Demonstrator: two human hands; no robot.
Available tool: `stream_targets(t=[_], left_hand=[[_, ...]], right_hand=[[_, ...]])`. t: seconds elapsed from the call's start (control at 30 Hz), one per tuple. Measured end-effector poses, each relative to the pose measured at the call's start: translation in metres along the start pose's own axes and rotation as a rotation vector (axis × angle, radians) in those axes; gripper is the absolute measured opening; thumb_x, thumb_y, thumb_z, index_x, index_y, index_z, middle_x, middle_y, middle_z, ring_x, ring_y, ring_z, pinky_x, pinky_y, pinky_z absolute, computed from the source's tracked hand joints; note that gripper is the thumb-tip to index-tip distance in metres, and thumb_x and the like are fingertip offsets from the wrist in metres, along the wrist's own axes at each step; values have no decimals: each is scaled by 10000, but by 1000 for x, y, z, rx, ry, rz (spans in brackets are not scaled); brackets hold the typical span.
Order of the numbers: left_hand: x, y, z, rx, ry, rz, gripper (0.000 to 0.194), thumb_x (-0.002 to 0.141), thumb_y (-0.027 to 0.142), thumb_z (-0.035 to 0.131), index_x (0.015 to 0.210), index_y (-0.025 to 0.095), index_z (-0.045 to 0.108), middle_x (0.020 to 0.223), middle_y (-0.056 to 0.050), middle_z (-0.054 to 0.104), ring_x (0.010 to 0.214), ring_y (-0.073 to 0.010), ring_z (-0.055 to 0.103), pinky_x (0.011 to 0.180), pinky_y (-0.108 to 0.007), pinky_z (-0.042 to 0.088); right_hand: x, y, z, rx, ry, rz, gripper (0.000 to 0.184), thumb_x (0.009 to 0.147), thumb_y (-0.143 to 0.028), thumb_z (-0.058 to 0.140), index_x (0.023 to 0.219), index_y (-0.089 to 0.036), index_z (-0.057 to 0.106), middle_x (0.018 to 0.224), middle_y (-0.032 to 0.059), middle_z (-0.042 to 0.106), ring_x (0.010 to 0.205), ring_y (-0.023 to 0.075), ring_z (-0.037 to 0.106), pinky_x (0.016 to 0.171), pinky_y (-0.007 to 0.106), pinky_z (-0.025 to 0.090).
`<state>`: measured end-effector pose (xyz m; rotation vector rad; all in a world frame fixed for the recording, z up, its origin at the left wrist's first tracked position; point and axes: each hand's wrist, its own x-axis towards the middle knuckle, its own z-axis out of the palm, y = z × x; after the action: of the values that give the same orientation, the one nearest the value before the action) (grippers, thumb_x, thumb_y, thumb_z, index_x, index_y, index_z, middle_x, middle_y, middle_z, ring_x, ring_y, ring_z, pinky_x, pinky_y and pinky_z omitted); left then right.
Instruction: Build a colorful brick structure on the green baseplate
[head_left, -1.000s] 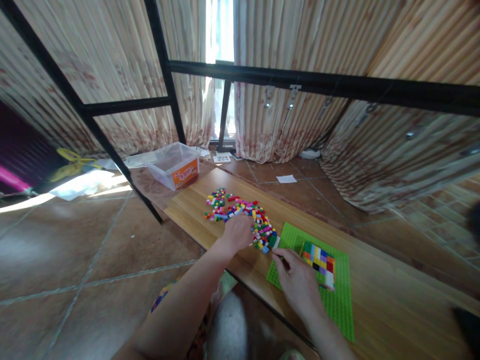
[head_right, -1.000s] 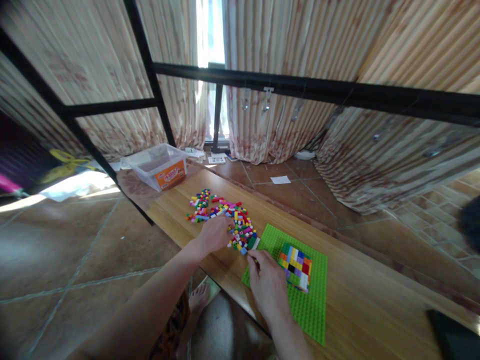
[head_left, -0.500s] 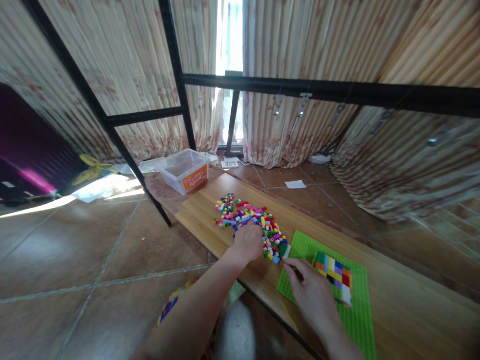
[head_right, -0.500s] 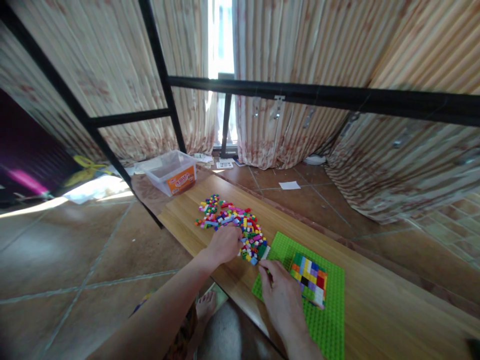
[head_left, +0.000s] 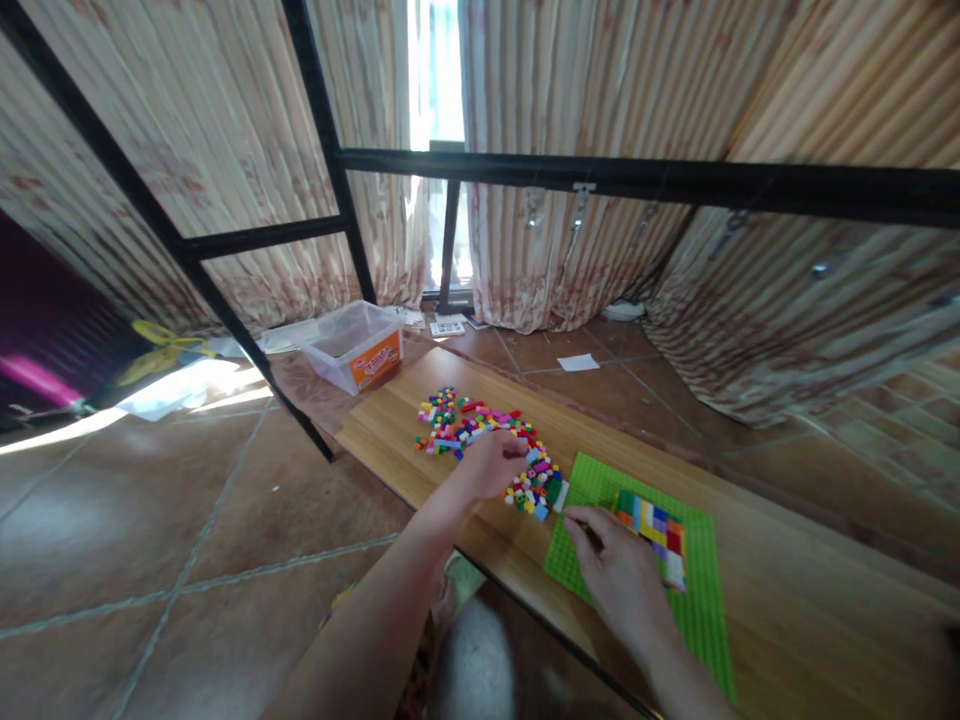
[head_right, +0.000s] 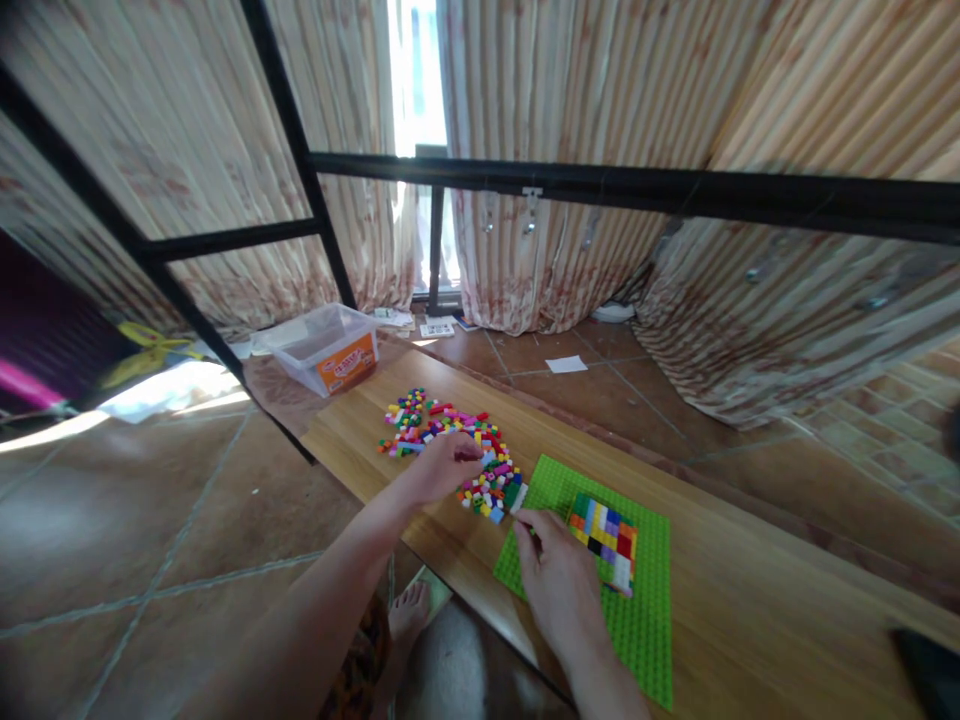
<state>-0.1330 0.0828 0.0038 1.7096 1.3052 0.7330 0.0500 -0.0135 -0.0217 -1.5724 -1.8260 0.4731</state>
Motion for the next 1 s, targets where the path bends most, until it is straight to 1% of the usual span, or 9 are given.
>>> stream_targets(t=[0.1,0.23,0.33,0.43,0.63,0.77,0.83,0.9,1.0], left_hand=[[-2,6,5,-422,-161,-21,135,716,259,646,727,126,626,577,35,525,510,-73,445,518,-198,340],[-10,17,16,-701,-282,-150,307,645,334,748,841,114,663,618,23,556,498,-48,448,513,-180,338],[-14,24,24,-785,-384,-228,357,610,330,794,873,120,675,658,12,575,520,-43,470,530,-173,357],[-14,29,31,-825,-438,-256,341,607,310,807,867,127,682,695,7,585,535,-39,470,530,-169,356],[-14,42,47,-741,-497,-265,315,629,322,788,855,129,685,648,25,565,479,-19,392,466,-163,246],[-13,49,61,-678,-440,-219,326,657,342,750,886,124,668,719,-10,636,472,-28,382,452,-181,221],[-10,49,68,-635,-352,-194,319,667,343,727,889,125,659,773,-31,665,489,-39,402,462,-187,248],[-5,48,74,-548,-251,-155,301,680,344,703,881,125,661,741,-23,656,517,-57,437,484,-192,290],[4,43,87,-350,-121,-80,286,709,334,670,904,124,674,775,-35,669,637,-106,544,585,-220,403]], right_hand=[[1,-6,-3,100,39,83,290,904,-396,475,1010,-198,658,912,81,703,773,211,652,720,351,498],[5,-12,-6,264,108,163,448,864,-423,550,1239,-177,550,969,85,696,732,175,633,682,321,504],[6,-14,-9,358,105,166,555,830,-399,604,1321,-177,469,983,73,688,711,152,616,661,300,507],[4,-16,-14,396,98,138,510,831,-382,615,1282,-181,489,954,59,682,724,147,612,673,293,513],[-7,-6,-34,94,123,50,485,853,-380,575,1297,-203,491,1026,89,656,811,185,619,761,351,513],[-17,23,-70,-44,96,75,463,847,-412,571,1258,-202,534,1004,82,663,869,193,626,761,327,502],[-25,45,-92,-79,83,136,450,843,-433,569,1228,-199,560,921,53,675,767,166,620,696,294,491],[-33,65,-110,-111,43,179,433,833,-436,576,1197,-202,588,862,31,674,689,147,597,651,274,472],[-45,82,-121,-94,-73,211,396,834,-387,574,1186,-207,598,880,29,680,675,138,595,659,268,464]])
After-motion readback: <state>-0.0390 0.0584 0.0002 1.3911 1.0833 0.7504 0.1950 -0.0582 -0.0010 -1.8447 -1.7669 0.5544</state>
